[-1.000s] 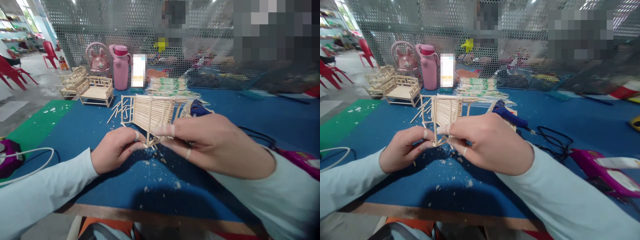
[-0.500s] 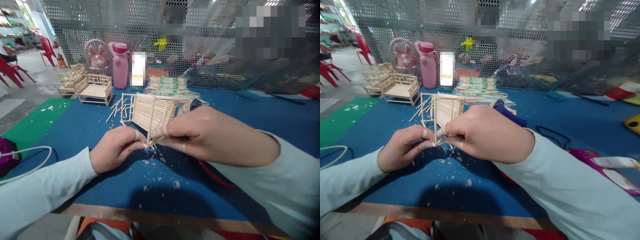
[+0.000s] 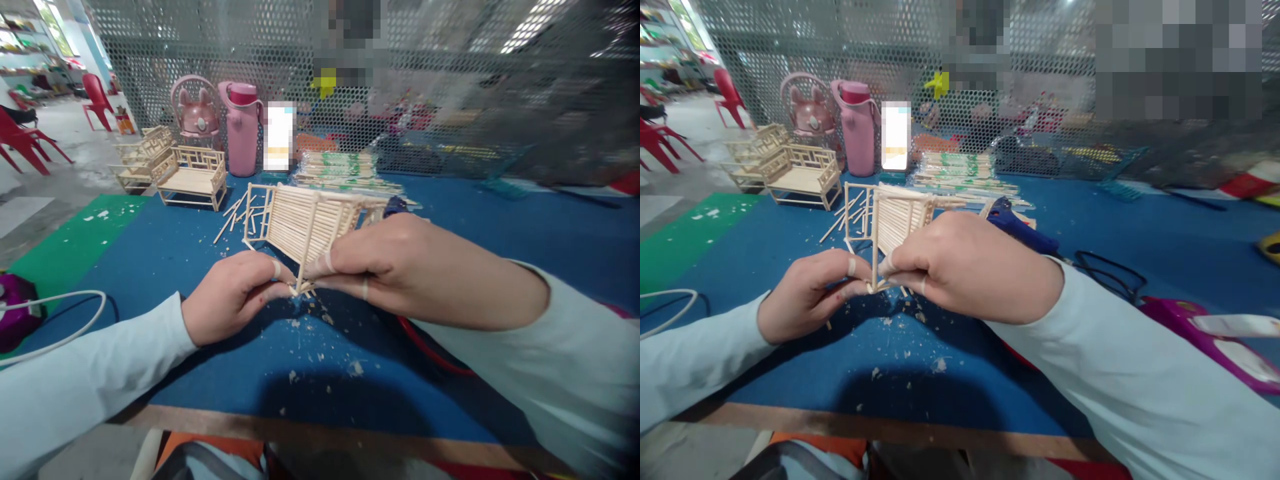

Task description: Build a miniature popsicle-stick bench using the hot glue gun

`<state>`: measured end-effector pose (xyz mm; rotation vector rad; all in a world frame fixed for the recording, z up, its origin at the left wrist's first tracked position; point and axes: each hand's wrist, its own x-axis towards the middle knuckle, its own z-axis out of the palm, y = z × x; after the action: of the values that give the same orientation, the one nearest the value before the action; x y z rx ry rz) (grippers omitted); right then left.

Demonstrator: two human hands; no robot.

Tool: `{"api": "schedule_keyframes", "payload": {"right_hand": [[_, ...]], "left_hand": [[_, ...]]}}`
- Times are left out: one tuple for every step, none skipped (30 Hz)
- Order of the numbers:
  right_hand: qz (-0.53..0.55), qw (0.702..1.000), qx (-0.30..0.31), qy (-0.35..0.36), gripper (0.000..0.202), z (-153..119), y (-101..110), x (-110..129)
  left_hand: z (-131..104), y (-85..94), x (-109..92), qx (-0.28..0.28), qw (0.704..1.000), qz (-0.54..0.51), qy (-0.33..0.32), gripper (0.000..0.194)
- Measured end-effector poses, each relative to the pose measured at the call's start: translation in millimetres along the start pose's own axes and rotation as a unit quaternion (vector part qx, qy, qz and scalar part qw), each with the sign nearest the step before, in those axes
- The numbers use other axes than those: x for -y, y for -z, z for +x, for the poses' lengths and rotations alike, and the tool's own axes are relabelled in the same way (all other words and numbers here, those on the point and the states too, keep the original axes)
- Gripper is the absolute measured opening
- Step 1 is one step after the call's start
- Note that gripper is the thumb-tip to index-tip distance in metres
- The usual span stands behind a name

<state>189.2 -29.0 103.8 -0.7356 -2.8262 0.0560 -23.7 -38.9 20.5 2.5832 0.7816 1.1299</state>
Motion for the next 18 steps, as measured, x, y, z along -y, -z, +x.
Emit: {"api": "schedule_keyframes", "payload": {"right_hand": [[0.001, 1.000, 0.003, -0.002, 0.022, 0.0, 0.6, 0.3], [0.002, 1.000, 0.007, -0.003, 0.022, -0.1, 1.1, 0.6], [0.003, 1.000, 0.011, -0.004, 0.023, 0.0, 1.5, 0.9], [0.004, 1.000, 0.015, -0.006, 0.023, 0.2, 1.7, 1.2], [0.004, 1.000, 0.019, -0.008, 0.023, 0.6, 1.4, 1.4], [0.005, 1.000, 0.021, -0.009, 0.024, 1.3, 0.9, 1.5], [0.005, 1.000, 0.022, -0.010, 0.024, 2.1, 0.3, 1.5], [0.005, 1.000, 0.023, -0.011, 0.024, 3.0, -0.3, 1.4], [0.006, 1.000, 0.025, -0.012, 0.023, 3.6, -0.6, 1.1], [0.006, 1.000, 0.025, -0.012, 0.023, 3.7, -0.1, 0.8], [0.004, 1.000, 0.024, -0.013, 0.023, 2.9, 1.4, 0.3], [0.003, 1.000, 0.020, -0.015, 0.022, 1.0, 3.9, -0.3], [0.002, 1.000, 0.010, -0.018, 0.020, -2.1, 7.2, -0.8], [0.002, 1.000, -0.008, -0.024, 0.018, -6.6, 11.0, -1.3], [0.003, 0.999, -0.038, -0.031, 0.016, -12.0, 14.7, -1.7], [0.005, 0.996, -0.080, -0.044, 0.016, -18.0, 17.4, -2.2], [0.009, 0.989, -0.134, -0.063, 0.018, -24.1, 18.7, -2.8], [0.015, 0.976, -0.198, -0.088, 0.021, -29.5, 18.0, -3.8]], "left_hand": [[0.1, 0.2, -0.1, -0.001, 1.000, 0.001, -0.001, 0.013], [0.1, 0.3, -0.1, -0.002, 1.000, 0.001, -0.001, 0.013], [0.0, 0.4, -0.2, -0.001, 1.000, 0.001, -0.001, 0.013], [0.0, 0.4, -0.1, -0.001, 1.000, 0.002, -0.001, 0.013], [-0.1, 0.3, -0.1, -0.001, 1.000, 0.002, 0.000, 0.014], [-0.3, 0.1, 0.0, 0.000, 1.000, 0.001, 0.000, 0.014], [-0.3, 0.0, 0.2, 0.000, 1.000, 0.000, -0.001, 0.013], [-0.4, -0.1, 0.3, 0.000, 1.000, -0.001, -0.002, 0.013], [-0.4, -0.1, 0.4, 0.000, 1.000, -0.002, -0.003, 0.013], [-0.3, 0.0, 0.5, 0.001, 1.000, -0.003, -0.003, 0.013], [-0.2, 0.2, 0.5, 0.003, 1.000, -0.004, -0.001, 0.013], [-0.1, 0.4, 0.5, 0.004, 1.000, -0.004, 0.003, 0.014], [0.0, 0.6, 0.4, 0.006, 1.000, -0.004, 0.008, 0.014], [0.0, 0.8, 0.3, 0.006, 1.000, -0.005, 0.016, 0.015], [0.0, 1.0, 0.4, 0.005, 1.000, -0.007, 0.026, 0.015], [0.0, 1.1, 0.7, 0.001, 0.999, -0.010, 0.037, 0.015], [-0.1, 1.1, 1.2, -0.007, 0.999, -0.013, 0.048, 0.015], [-0.1, 1.1, 2.0, -0.016, 0.998, -0.017, 0.058, 0.015]]}}
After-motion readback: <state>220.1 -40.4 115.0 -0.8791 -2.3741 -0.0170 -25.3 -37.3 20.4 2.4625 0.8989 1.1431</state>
